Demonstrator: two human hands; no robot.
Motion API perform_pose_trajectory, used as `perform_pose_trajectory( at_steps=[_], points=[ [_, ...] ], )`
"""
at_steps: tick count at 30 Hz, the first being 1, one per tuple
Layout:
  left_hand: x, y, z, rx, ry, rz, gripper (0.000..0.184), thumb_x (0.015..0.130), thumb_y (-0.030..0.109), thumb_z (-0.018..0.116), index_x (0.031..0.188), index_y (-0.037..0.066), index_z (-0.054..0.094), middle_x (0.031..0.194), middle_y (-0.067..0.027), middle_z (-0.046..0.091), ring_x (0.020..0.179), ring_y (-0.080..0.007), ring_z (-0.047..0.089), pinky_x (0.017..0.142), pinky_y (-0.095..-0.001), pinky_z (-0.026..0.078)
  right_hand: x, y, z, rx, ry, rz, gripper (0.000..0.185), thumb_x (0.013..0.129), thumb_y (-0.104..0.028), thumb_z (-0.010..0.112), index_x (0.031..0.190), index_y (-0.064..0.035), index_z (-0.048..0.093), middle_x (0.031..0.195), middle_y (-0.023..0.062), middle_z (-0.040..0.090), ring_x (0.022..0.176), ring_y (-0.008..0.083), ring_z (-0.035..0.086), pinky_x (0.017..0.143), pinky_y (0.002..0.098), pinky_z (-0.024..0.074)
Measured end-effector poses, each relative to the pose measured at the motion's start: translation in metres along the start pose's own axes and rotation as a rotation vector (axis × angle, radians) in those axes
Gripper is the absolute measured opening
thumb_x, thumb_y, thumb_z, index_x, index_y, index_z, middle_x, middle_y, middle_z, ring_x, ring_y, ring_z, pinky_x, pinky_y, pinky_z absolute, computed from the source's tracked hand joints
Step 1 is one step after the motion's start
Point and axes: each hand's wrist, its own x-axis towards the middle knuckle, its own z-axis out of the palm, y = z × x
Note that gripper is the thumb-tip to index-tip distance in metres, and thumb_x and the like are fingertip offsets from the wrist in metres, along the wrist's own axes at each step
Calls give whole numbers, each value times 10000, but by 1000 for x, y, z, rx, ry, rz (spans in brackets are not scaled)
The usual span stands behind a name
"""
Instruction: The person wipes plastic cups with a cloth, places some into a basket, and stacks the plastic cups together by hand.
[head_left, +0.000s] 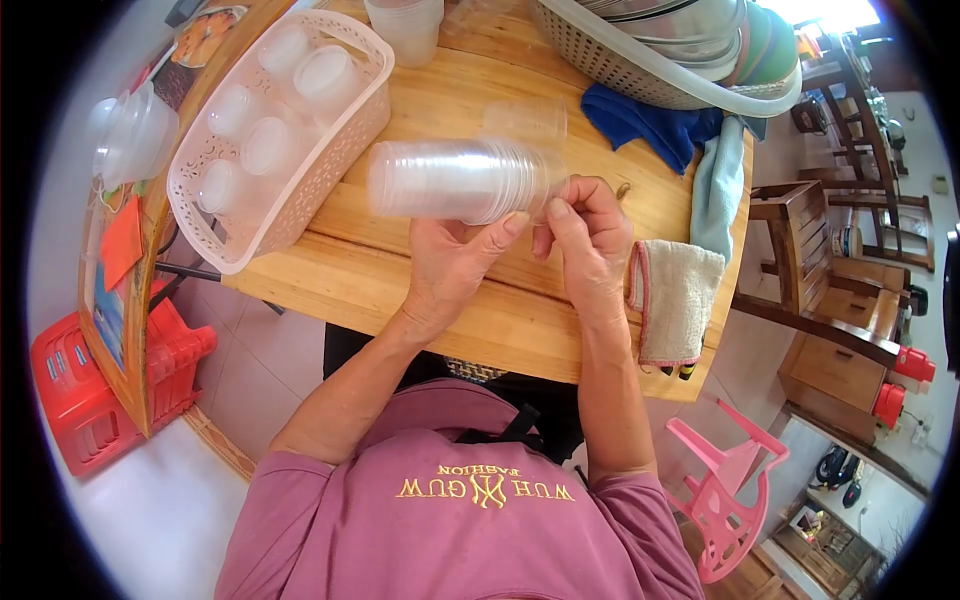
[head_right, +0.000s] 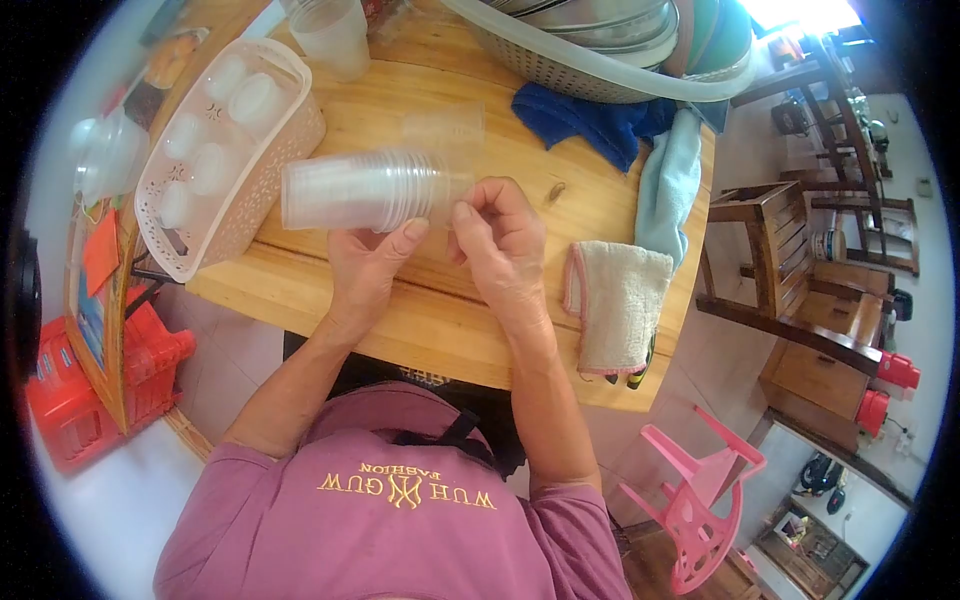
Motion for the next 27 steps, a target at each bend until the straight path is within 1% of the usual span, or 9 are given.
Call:
perform_pose_trajectory(
  at_steps=[5, 9, 12, 14, 17, 21, 23, 26, 27],
  points=[
    [0, -2, 1, -30, 87, 46, 366, 861, 20, 757, 1183, -25, 588, 1148, -77, 629, 1059, -155, 586, 955, -314, 468, 2, 1, -8, -128, 245, -76, 44, 952, -63, 572, 931, -26, 580, 763, 33, 604, 583, 81, 515, 532, 231, 412],
    [0, -2, 3, -29, 103, 54, 376, 857, 6, 757, 1190, -32, 588, 1142, -74, 632, 1055, -152, 587, 960, -315, 465, 5, 2, -10, -163, 303, -90, 53, 947, -67, 597, 964, -17, 593, 785, 38, 613, 595, 91, 530, 543, 235, 435],
    [1, -3, 0, -8, 62, 47, 417, 865, 3, 743, 1239, -11, 560, 1177, -65, 616, 1083, -152, 578, 975, -314, 457, 9, 11, -7, -152, 314, -6, 119, 931, -48, 627, 1030, -11, 571, 903, 34, 595, 719, 77, 554, 602, 223, 466],
    [1, -3, -1, 11, 28, 49, 459, 873, 2, 730, 1285, 11, 530, 1209, -54, 598, 1108, -150, 569, 988, -312, 449, 11, 28, -9, -403, 221, -180, 218, 927, -31, 634, 1129, 5, 559, 1066, 75, 576, 846, 93, 573, 660, 235, 491],
    [1, -2, -1, 2, 12, 14, 469, 867, 2, 736, 1287, 10, 526, 1210, -57, 597, 1110, -149, 568, 986, -310, 450, 8, 14, 7, -528, 285, -324, 306, 918, 7, 623, 1208, 13, 529, 1181, 94, 529, 939, 92, 555, 683, 238, 486],
    [2, -1, 1, 16, 17, 21, 468, 863, 17, 747, 1278, 4, 532, 1199, -63, 605, 1102, -154, 575, 979, -314, 456, 5, 12, -11, -394, 318, -307, 267, 943, -44, 630, 1196, 10, 562, 1067, 62, 586, 855, 85, 563, 671, 227, 472],
    [2, 0, 2, 16, 18, 19, 450, 864, 24, 750, 1263, 2, 544, 1179, -65, 618, 1088, -157, 584, 974, -316, 461, 1, -2, -11, -135, 133, 5, 195, 973, -114, 629, 1121, 9, 606, 907, 18, 614, 764, 73, 555, 663, 218, 459],
    [4, 1, 2, 26, -31, -12, 402, 866, 40, 753, 1223, -8, 572, 1129, -73, 648, 1039, -163, 611, 947, -319, 481, -1, -5, 0, -19, -22, 50, 186, 993, -168, 620, 1058, 5, 634, 791, -19, 609, 704, 63, 544, 653, 206, 447],
    [3, 2, 2, 22, -29, -21, 367, 861, 29, 754, 1187, -24, 595, 1101, -80, 662, 1018, -165, 624, 928, -322, 496, 0, 1, -1, -59, -85, -12, 223, 1010, -176, 585, 1097, 23, 637, 846, 36, 656, 670, 67, 562, 584, 200, 426]
  ],
)
